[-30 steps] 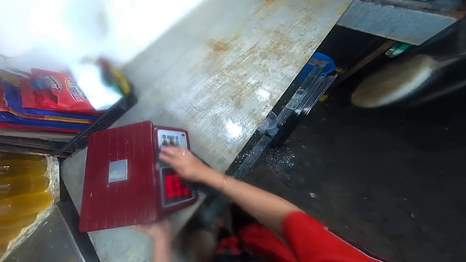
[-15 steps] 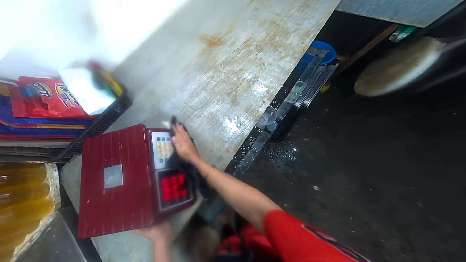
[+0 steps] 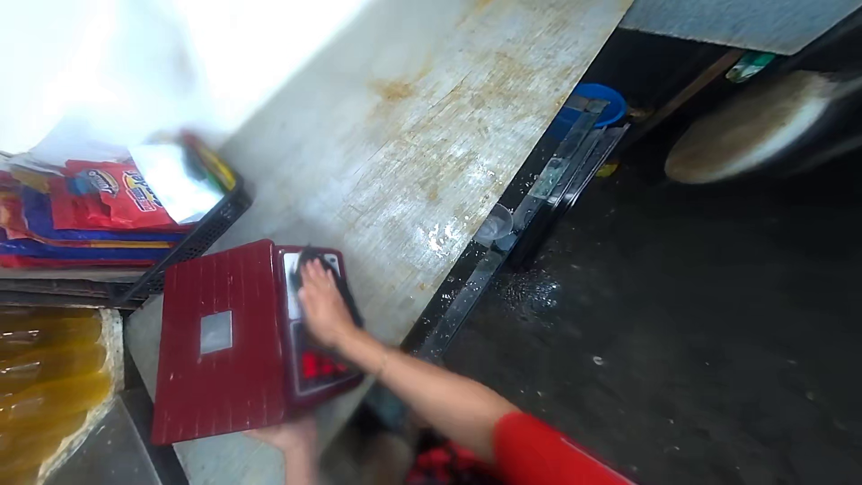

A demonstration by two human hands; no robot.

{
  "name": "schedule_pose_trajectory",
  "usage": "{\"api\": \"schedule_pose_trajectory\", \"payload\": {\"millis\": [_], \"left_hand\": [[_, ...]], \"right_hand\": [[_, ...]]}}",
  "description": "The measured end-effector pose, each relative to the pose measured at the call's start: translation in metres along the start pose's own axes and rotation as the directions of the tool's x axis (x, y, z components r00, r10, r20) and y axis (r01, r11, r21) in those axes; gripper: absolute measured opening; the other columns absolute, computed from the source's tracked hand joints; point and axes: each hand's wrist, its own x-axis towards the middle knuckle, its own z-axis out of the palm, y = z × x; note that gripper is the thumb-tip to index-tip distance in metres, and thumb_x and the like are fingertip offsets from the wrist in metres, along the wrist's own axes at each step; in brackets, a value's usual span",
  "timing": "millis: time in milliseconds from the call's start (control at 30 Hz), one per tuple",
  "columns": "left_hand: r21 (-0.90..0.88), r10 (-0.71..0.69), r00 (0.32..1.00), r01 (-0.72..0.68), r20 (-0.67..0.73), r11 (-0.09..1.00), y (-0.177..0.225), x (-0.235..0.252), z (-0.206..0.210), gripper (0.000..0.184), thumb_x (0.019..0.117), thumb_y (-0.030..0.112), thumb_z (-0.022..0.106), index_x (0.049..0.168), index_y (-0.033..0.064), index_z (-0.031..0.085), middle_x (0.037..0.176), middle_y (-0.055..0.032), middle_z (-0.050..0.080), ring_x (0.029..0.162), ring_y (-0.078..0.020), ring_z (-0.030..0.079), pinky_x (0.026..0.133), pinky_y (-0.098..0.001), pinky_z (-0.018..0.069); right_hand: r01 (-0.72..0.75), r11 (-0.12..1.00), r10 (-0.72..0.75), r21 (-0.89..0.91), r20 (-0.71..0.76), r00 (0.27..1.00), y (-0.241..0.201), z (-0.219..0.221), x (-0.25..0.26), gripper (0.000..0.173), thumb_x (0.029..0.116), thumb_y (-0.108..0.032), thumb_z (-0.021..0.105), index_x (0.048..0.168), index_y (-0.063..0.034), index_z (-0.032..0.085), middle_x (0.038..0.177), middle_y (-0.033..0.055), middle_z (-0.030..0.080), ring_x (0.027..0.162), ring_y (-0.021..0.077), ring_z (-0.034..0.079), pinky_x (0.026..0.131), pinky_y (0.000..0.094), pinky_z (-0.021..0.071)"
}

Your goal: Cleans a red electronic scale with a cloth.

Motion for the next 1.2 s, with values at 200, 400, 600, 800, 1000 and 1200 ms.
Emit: {"api": "schedule_pose_trajectory", "payload": {"millis": [200,400,600,800,1000,1200], "left_hand": [[-0.02,-0.013,1.0,0.013,0.024,1.0,-0.001,0.003,-0.005,0.085,0.0954,0.08,0.012,0.147,0.0192,0.039,0.132,-0.0004,0.064,0.124,-0.0157,0.061,0.099,-0.0441,0.0539],[-0.011,-0.06,0.998,0.061,0.008,0.998,0.003,0.002,-0.005,0.086,0.0931,0.083,0.012,0.147,0.0214,0.039,0.131,0.0019,0.064,0.122,-0.014,0.062,0.098,-0.0435,0.0548],[-0.014,-0.053,0.999,0.053,0.004,0.998,-0.001,0.002,-0.006,0.087,0.0922,0.084,0.013,0.148,0.0225,0.039,0.131,0.0015,0.065,0.122,-0.0151,0.062,0.098,-0.0454,0.0554],[0.023,-0.015,1.0,0.015,-0.001,1.0,0.001,0.002,-0.005,0.086,0.0924,0.084,0.018,0.149,0.0217,0.037,0.13,0.0032,0.065,0.121,-0.0129,0.063,0.096,-0.0427,0.0564],[0.022,-0.022,0.998,0.024,-0.062,0.999,0.002,-0.002,-0.003,0.084,0.0948,0.081,0.013,0.148,0.0204,0.036,0.129,0.0032,0.065,0.12,-0.0121,0.063,0.097,-0.0415,0.056],[-0.003,-0.027,0.999,0.026,-0.042,1.0,-0.006,-0.001,-0.009,0.081,0.0951,0.081,0.016,0.146,0.0217,0.039,0.126,0.0067,0.067,0.118,-0.0106,0.065,0.096,-0.0395,0.0571]], "right_hand": [[-0.031,0.997,0.032,-0.073,0.011,0.999,0.011,-0.014,0.036,0.051,0.1119,-0.025,0.031,0.157,-0.0023,0.039,0.166,0.0175,0.033,0.157,0.0316,0.025,0.128,0.0525,0.0163],[0.353,0.936,-0.353,0.02,0.025,0.935,0.089,-0.029,0.001,0.045,0.1084,-0.019,0.039,0.146,-0.0005,0.055,0.157,0.0189,0.047,0.151,0.0353,0.037,0.127,0.0504,0.0247],[0.525,0.85,-0.524,0.048,0.191,0.83,0.049,-0.03,0.041,0.043,0.1088,-0.016,0.041,0.145,0.0014,0.056,0.156,0.0166,0.049,0.151,0.0329,0.037,0.127,0.0522,0.0229],[0.459,0.888,-0.434,-0.033,0.277,0.857,0.075,-0.058,0.028,0.044,0.1082,-0.013,0.043,0.148,0.0032,0.052,0.156,0.0204,0.047,0.152,0.0342,0.036,0.127,0.0466,0.0248],[0.518,0.856,-0.472,-0.011,0.396,0.788,0.093,-0.074,0.018,0.044,0.1081,-0.01,0.043,0.15,0.0011,0.05,0.159,0.0198,0.044,0.152,0.0333,0.036,0.126,0.0457,0.0285],[0.618,0.785,-0.576,0.047,0.425,0.698,0.057,-0.062,0.031,0.043,0.1068,-0.009,0.045,0.148,0.0023,0.051,0.158,0.0206,0.045,0.152,0.0354,0.036,0.127,0.0505,0.024]]}}
